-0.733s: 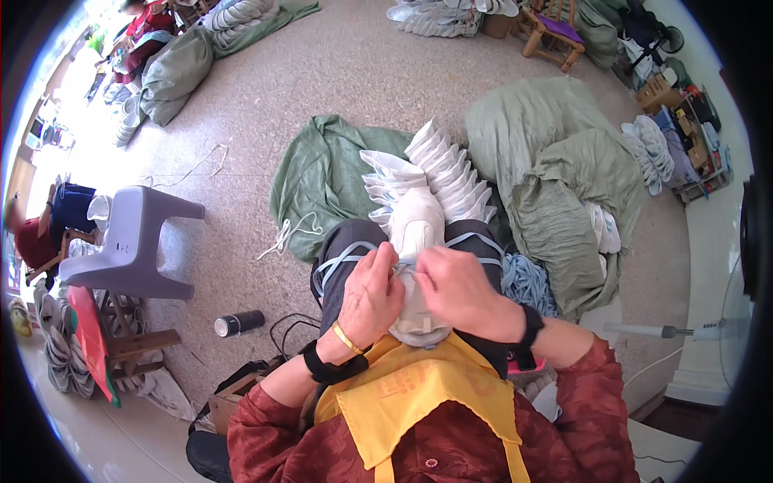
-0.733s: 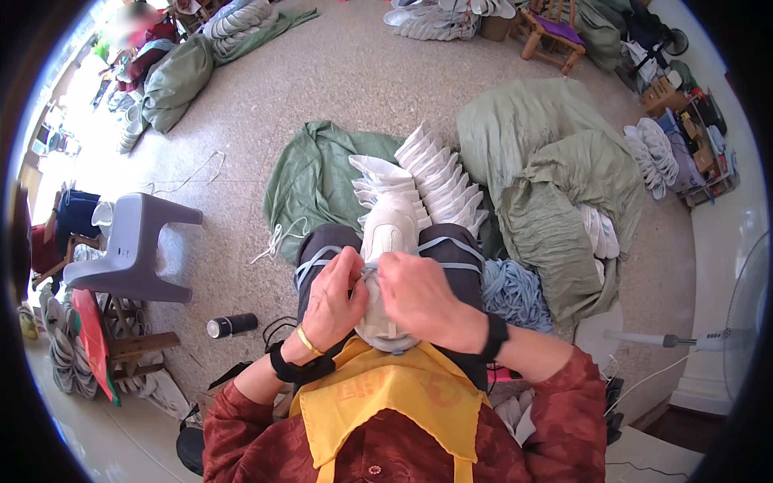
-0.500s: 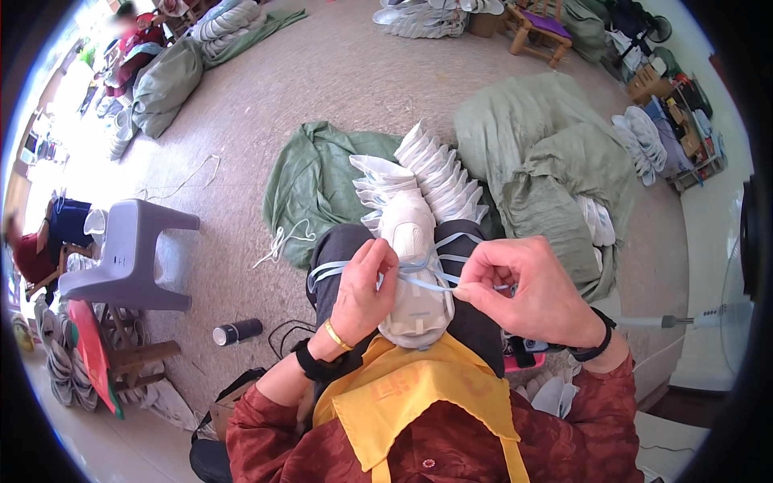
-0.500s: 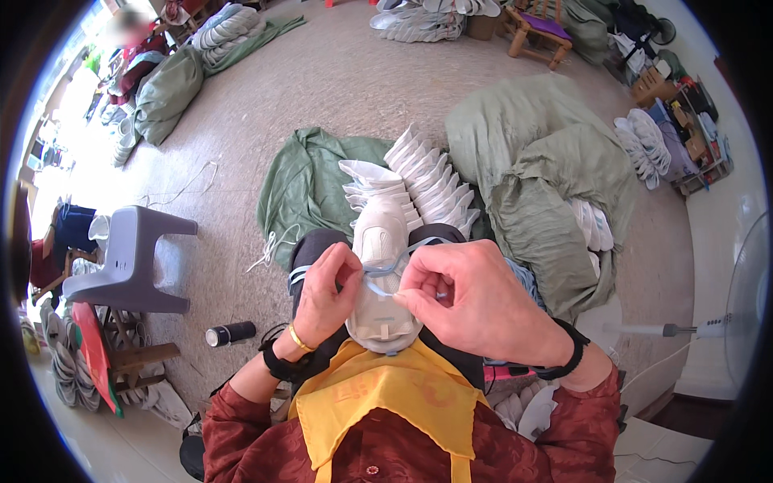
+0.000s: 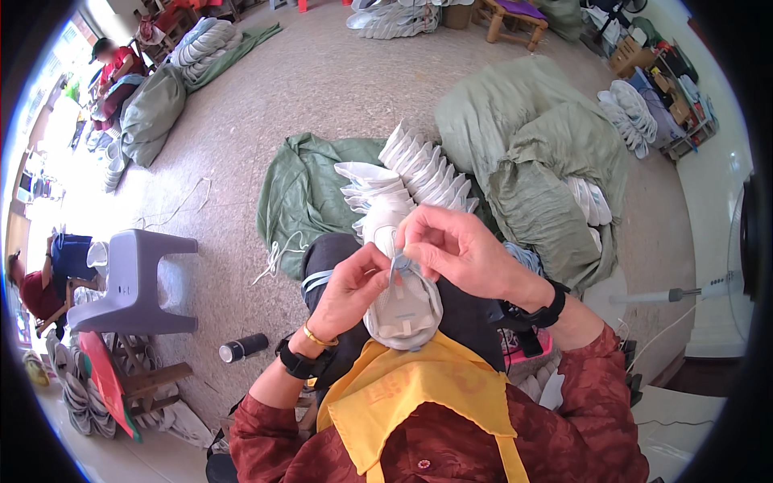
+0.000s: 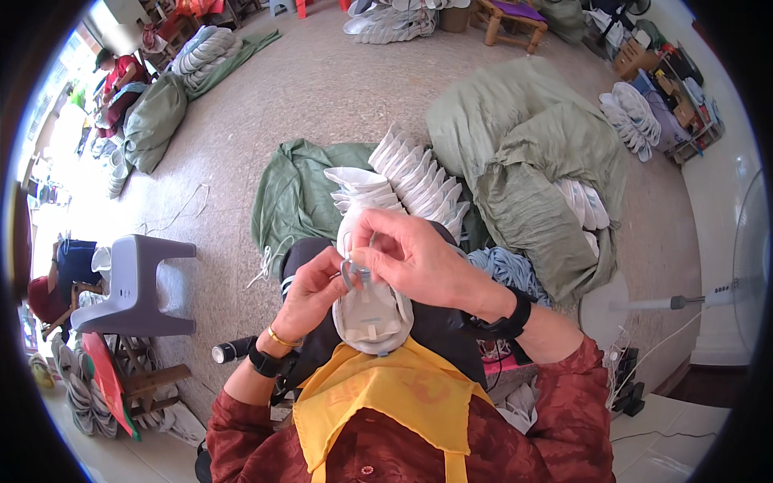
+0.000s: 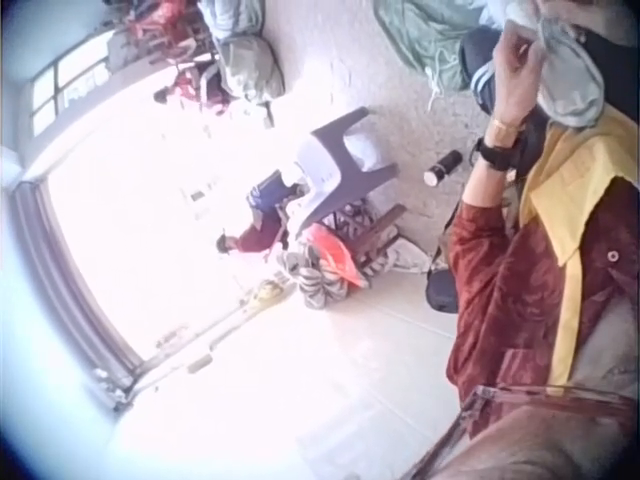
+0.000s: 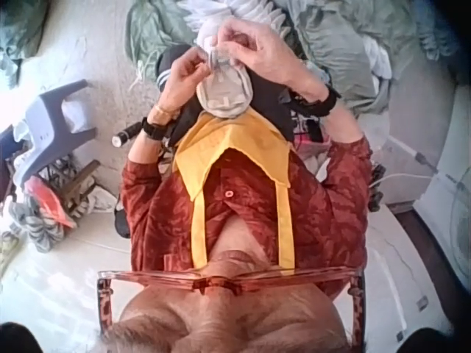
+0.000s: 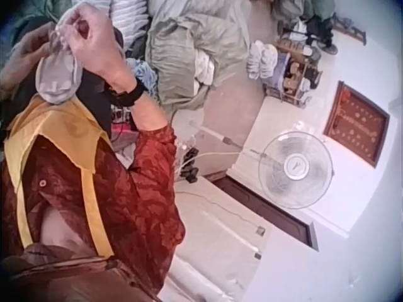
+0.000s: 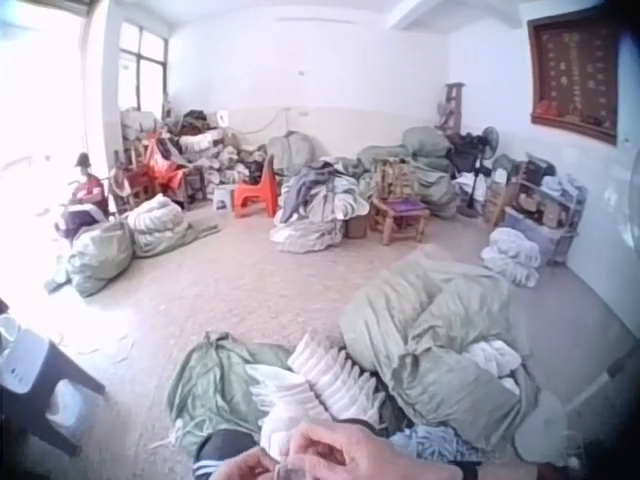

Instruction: Lacing a white sneaker in a workshop environment.

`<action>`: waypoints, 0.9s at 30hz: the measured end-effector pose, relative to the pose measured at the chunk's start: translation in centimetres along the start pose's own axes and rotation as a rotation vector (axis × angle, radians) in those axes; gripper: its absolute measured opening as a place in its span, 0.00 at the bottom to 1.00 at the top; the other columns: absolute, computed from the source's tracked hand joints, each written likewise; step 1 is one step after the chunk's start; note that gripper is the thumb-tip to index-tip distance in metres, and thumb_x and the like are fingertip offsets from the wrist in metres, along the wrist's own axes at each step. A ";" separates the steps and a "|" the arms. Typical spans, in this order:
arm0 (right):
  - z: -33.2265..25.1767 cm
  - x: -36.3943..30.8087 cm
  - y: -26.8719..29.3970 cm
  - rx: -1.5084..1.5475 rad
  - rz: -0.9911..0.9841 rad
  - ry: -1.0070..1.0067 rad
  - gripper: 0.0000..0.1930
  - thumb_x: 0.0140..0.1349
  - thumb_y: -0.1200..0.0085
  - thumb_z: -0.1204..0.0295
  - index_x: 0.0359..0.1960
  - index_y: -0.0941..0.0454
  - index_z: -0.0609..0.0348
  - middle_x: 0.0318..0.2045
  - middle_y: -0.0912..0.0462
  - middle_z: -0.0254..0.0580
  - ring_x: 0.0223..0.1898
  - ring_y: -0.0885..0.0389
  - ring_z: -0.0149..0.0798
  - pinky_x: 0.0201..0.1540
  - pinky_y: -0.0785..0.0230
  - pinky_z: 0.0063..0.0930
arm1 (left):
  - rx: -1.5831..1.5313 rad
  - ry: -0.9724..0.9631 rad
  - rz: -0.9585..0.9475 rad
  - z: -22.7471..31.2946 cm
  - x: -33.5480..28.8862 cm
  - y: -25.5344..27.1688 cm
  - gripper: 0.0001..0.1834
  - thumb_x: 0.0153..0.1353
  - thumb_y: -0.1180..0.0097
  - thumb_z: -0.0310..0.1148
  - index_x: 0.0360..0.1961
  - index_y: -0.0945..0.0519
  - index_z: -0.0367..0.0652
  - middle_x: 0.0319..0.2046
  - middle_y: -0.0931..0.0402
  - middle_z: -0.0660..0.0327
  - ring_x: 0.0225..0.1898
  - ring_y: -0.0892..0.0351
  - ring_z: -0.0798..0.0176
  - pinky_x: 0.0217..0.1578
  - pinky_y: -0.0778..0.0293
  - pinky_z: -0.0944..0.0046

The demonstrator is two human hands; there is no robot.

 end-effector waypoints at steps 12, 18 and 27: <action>15.0 -13.9 12.8 0.363 0.239 -0.472 0.06 0.73 0.51 0.76 0.35 0.31 0.54 0.24 0.31 0.26 0.19 0.39 0.19 0.18 0.49 0.17 | 0.019 0.276 0.428 -0.6 -13.3 16.4 0.08 0.73 0.45 0.30 0.33 0.25 0.46 0.27 0.28 0.71 0.28 0.32 0.76 0.30 0.36 0.74; 25.0 -32.1 36.1 0.703 1.046 -0.234 0.10 0.74 0.48 0.74 0.31 0.29 0.52 0.23 0.30 0.25 0.20 0.34 0.19 0.19 0.43 0.16 | 0.145 0.499 0.625 -1.1 -24.4 26.5 0.09 0.71 0.41 0.32 0.32 0.25 0.45 0.24 0.26 0.68 0.24 0.31 0.75 0.24 0.37 0.72; 13.3 -10.1 12.2 -0.099 0.421 -0.295 0.08 0.70 0.38 0.71 0.46 0.15 0.63 0.29 0.15 0.33 0.25 0.18 0.23 0.28 0.24 0.19 | 0.870 -0.056 0.388 4.3 -7.4 8.3 0.14 0.56 0.32 0.20 0.42 0.22 0.39 0.40 0.22 0.59 0.39 0.21 0.62 0.37 0.23 0.65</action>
Point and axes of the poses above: each hand's wrist, its own x-axis towards the middle knuckle, its own y-axis out of the back of the hand, z = x × y, the point moved 10 cm from there along x, towards the middle knuckle
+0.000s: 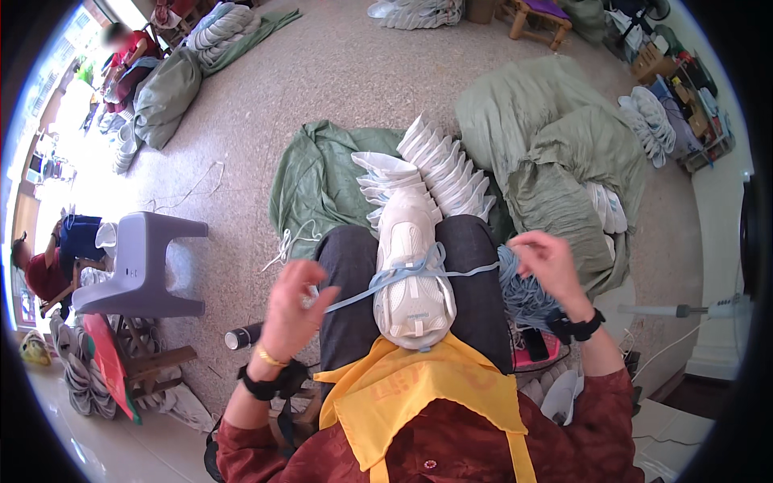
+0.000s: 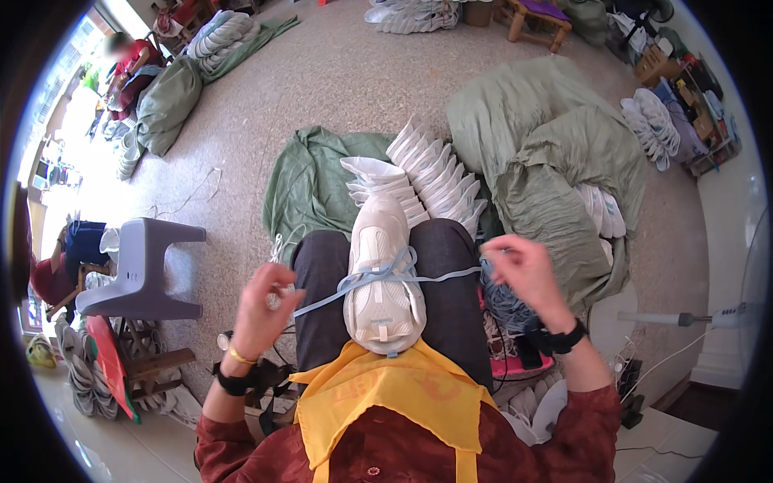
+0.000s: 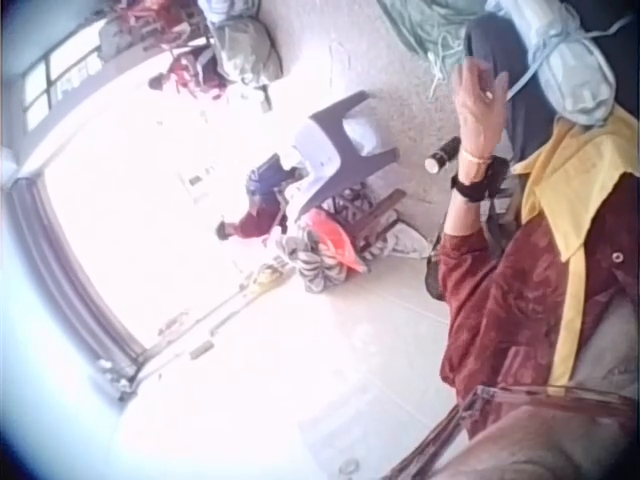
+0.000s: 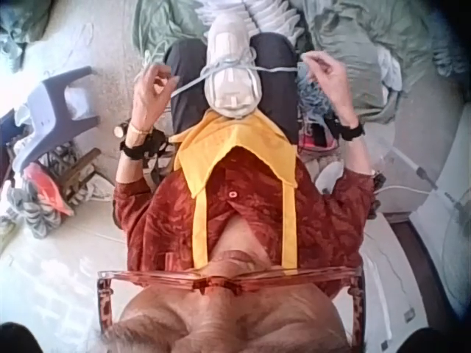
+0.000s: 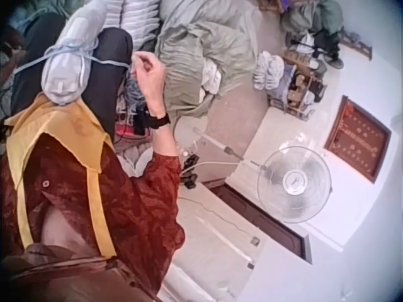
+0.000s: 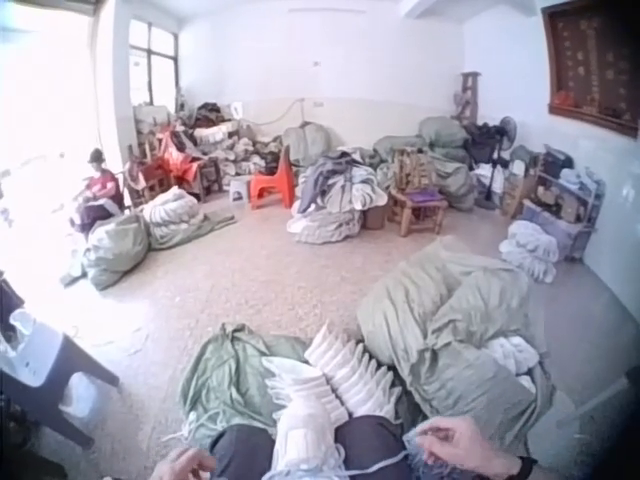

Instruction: Lacing a white sneaker in a workshop environment.

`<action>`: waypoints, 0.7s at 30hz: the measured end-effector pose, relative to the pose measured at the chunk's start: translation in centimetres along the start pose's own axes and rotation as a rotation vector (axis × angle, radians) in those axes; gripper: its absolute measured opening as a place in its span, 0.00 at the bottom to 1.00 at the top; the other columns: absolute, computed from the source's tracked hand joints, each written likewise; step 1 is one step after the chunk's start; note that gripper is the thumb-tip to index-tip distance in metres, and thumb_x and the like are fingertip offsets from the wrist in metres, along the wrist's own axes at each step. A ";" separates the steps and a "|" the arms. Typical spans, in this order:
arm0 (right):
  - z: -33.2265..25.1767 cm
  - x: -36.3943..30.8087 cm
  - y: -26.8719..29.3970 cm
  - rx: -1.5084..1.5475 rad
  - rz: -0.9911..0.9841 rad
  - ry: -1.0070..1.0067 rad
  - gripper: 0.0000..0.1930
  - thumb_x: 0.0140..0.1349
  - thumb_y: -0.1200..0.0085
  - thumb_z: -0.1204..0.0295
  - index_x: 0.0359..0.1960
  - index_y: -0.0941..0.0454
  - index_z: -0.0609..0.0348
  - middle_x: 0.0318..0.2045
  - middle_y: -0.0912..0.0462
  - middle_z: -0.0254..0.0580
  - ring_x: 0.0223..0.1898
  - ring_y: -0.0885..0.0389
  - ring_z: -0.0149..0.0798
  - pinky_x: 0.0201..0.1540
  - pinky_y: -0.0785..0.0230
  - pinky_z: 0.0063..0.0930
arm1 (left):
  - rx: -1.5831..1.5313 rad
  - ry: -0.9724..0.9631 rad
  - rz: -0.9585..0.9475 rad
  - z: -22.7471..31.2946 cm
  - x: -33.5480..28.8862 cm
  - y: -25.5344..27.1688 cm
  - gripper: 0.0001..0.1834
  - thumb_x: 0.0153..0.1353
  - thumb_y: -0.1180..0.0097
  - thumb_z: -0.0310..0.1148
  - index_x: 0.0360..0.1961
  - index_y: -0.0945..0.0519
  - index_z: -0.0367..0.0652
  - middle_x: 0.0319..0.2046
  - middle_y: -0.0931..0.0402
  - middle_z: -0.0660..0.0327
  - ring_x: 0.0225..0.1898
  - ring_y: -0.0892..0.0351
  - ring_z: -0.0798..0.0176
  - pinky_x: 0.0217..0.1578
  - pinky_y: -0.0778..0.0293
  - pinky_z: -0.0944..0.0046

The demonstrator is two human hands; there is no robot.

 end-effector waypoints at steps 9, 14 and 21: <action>-4.2 -0.4 -10.0 -0.067 -0.328 -0.026 0.10 0.68 0.37 0.74 0.47 0.17 0.67 0.28 0.14 0.36 0.23 0.18 0.24 0.25 0.24 0.20 | -0.013 -0.222 -0.147 3.0 3.1 -7.1 0.06 0.62 0.40 0.21 0.38 0.25 0.36 0.33 0.29 0.59 0.34 0.28 0.60 0.35 0.29 0.63; -4.1 -0.1 -9.8 -0.129 -0.318 0.055 0.08 0.67 0.37 0.72 0.38 0.15 0.67 0.24 0.17 0.34 0.23 0.23 0.22 0.27 0.30 0.20 | -0.509 0.189 -0.451 -0.9 3.0 -8.9 0.05 0.67 0.41 0.27 0.38 0.23 0.36 0.36 0.30 0.61 0.39 0.31 0.62 0.41 0.33 0.63; -4.4 -2.4 -8.9 -0.192 -0.415 0.078 0.05 0.66 0.37 0.75 0.34 0.16 0.65 0.22 0.19 0.32 0.23 0.26 0.20 0.27 0.35 0.20 | -0.845 0.227 -0.636 1.0 3.0 -9.2 0.10 0.74 0.43 0.33 0.36 0.25 0.40 0.42 0.33 0.69 0.45 0.35 0.73 0.49 0.37 0.69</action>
Point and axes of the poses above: each hand's wrist, its own x-axis towards the middle knuckle, its own y-axis out of the back of the hand, z = x × y, the point moved 10 cm from there along x, towards the middle knuckle
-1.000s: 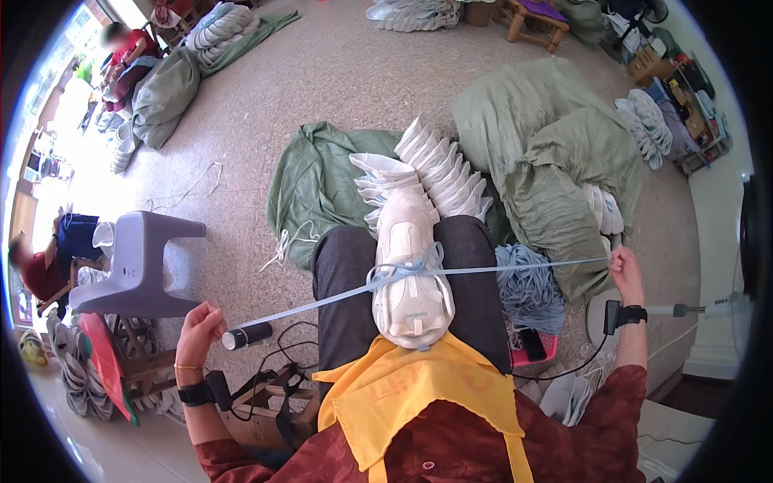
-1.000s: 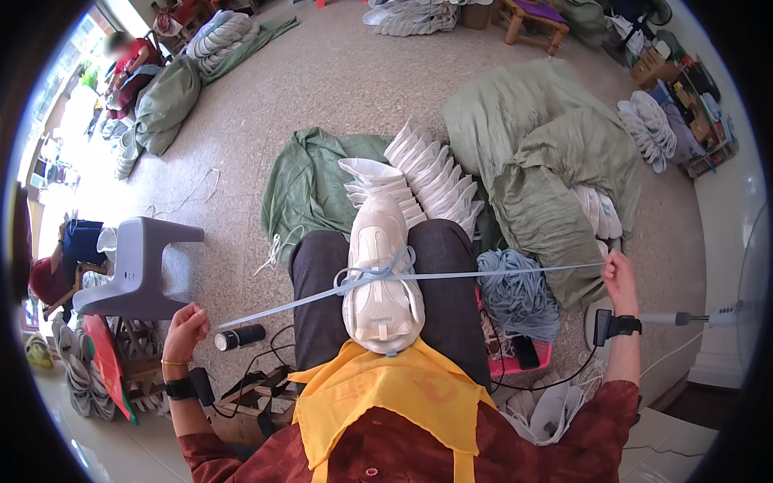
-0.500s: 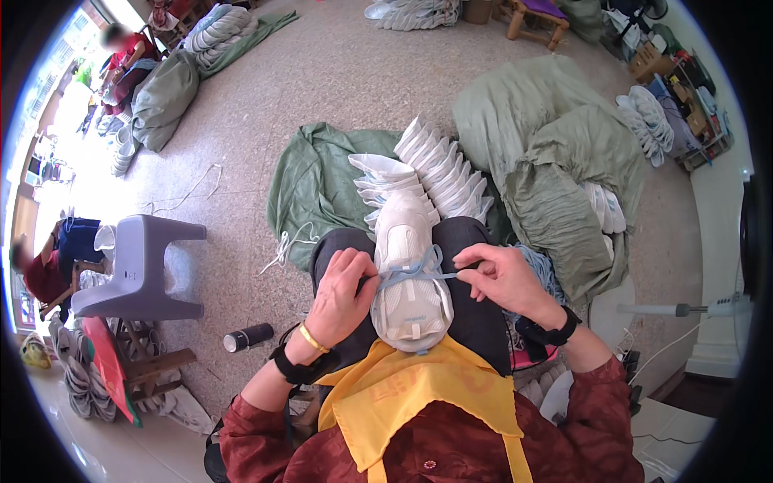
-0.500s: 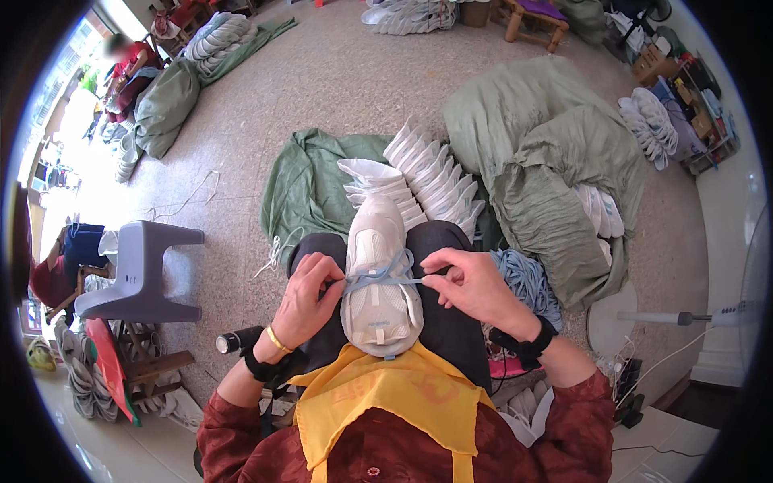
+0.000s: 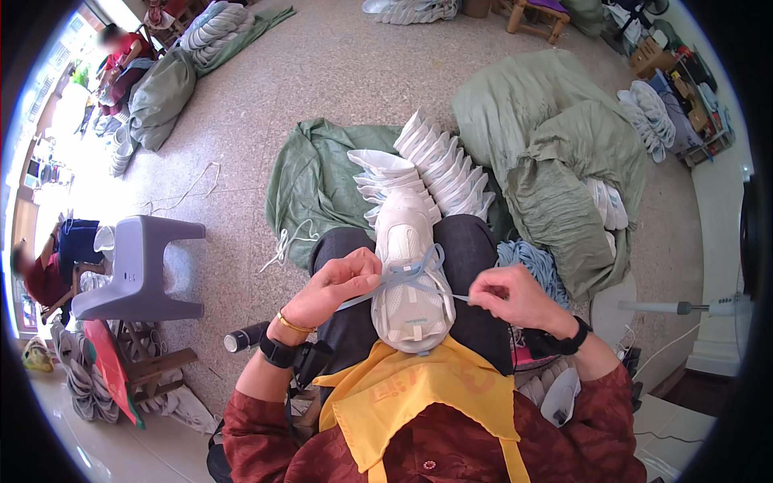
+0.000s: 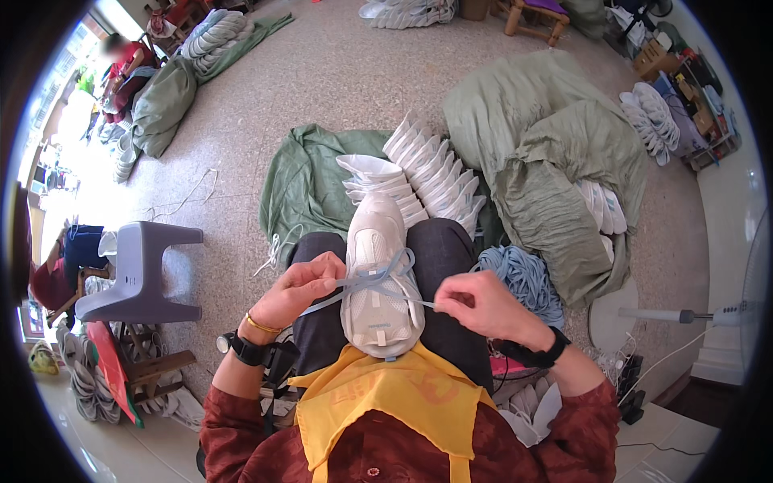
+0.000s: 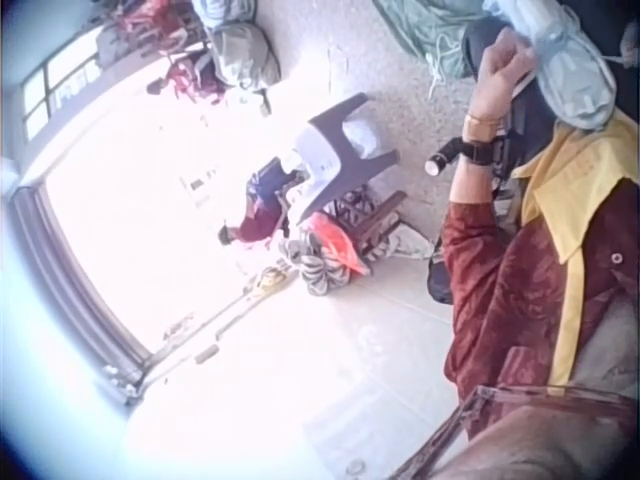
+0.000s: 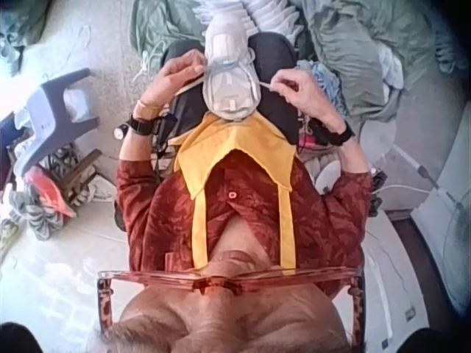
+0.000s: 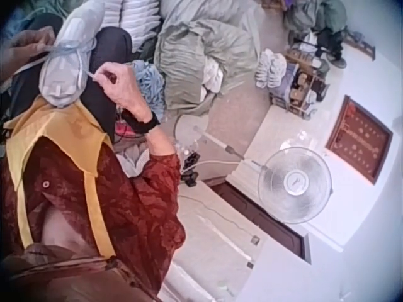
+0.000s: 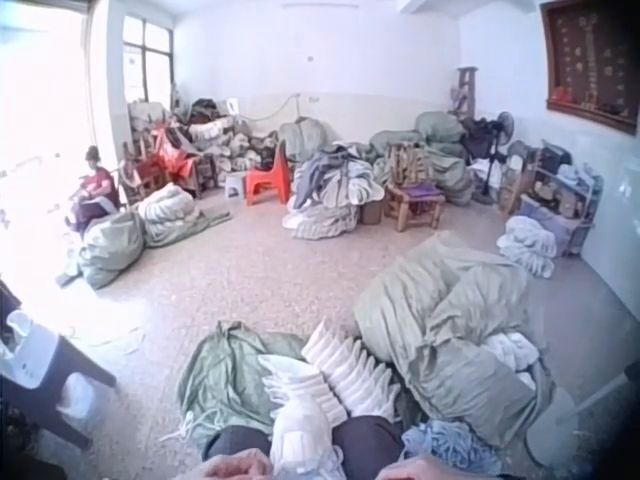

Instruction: Lacing a white sneaker in a workshop environment.

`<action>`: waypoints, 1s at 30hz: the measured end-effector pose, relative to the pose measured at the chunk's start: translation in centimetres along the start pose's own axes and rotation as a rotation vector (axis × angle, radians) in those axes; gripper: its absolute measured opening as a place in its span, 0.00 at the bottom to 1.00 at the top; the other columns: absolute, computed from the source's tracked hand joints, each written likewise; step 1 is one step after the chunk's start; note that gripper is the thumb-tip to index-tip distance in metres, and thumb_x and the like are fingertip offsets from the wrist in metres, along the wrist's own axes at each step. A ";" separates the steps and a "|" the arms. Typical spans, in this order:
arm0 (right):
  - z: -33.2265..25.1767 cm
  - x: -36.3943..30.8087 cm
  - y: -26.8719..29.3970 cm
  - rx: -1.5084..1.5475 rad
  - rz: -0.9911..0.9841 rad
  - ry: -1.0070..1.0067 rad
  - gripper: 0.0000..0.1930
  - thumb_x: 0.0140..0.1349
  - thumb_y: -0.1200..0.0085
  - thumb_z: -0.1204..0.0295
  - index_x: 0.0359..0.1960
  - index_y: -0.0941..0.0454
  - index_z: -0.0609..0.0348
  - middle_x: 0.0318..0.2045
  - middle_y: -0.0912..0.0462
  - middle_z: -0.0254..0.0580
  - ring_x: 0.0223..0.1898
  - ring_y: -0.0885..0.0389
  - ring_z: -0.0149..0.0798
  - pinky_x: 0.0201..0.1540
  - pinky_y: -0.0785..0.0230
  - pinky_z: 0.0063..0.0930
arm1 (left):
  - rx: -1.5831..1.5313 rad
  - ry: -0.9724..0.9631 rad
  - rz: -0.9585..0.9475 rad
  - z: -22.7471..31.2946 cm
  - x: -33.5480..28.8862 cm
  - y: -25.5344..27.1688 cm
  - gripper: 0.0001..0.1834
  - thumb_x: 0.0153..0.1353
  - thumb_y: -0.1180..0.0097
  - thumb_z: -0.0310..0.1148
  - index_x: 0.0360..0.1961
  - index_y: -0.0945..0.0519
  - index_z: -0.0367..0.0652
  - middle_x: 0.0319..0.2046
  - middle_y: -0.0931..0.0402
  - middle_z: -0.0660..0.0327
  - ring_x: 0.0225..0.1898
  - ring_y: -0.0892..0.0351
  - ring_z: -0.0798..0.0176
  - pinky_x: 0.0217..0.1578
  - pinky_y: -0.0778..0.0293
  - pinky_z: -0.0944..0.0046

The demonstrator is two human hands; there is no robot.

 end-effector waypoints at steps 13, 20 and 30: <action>7.7 -9.1 3.7 0.241 0.011 -0.348 0.06 0.69 0.39 0.74 0.34 0.16 0.64 0.23 0.19 0.27 0.22 0.24 0.19 0.24 0.33 0.16 | 0.111 -0.034 0.198 -2.9 1.1 0.2 0.09 0.64 0.36 0.24 0.40 0.25 0.41 0.40 0.32 0.70 0.41 0.32 0.75 0.45 0.31 0.70; 11.5 -11.0 5.6 0.252 0.100 -0.390 0.05 0.68 0.38 0.74 0.36 0.15 0.64 0.22 0.19 0.30 0.21 0.22 0.22 0.24 0.32 0.16 | 0.277 -0.166 0.266 -2.3 1.3 0.0 0.12 0.61 0.34 0.24 0.41 0.25 0.41 0.36 0.30 0.68 0.38 0.29 0.72 0.42 0.29 0.69; -5.5 3.0 0.3 -0.147 0.166 0.322 0.10 0.62 0.35 0.78 0.45 0.16 0.61 0.42 0.16 0.38 0.25 0.20 0.28 0.28 0.29 0.23 | 0.282 -0.198 0.424 -2.1 0.3 0.2 0.12 0.57 0.33 0.22 0.38 0.25 0.39 0.33 0.28 0.64 0.33 0.27 0.69 0.38 0.27 0.68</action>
Point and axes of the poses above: each hand's wrist, its own x-axis towards the middle knuckle, its own y-axis out of the back of the hand, z = x × y, the point moved 10 cm from there along x, towards the middle knuckle
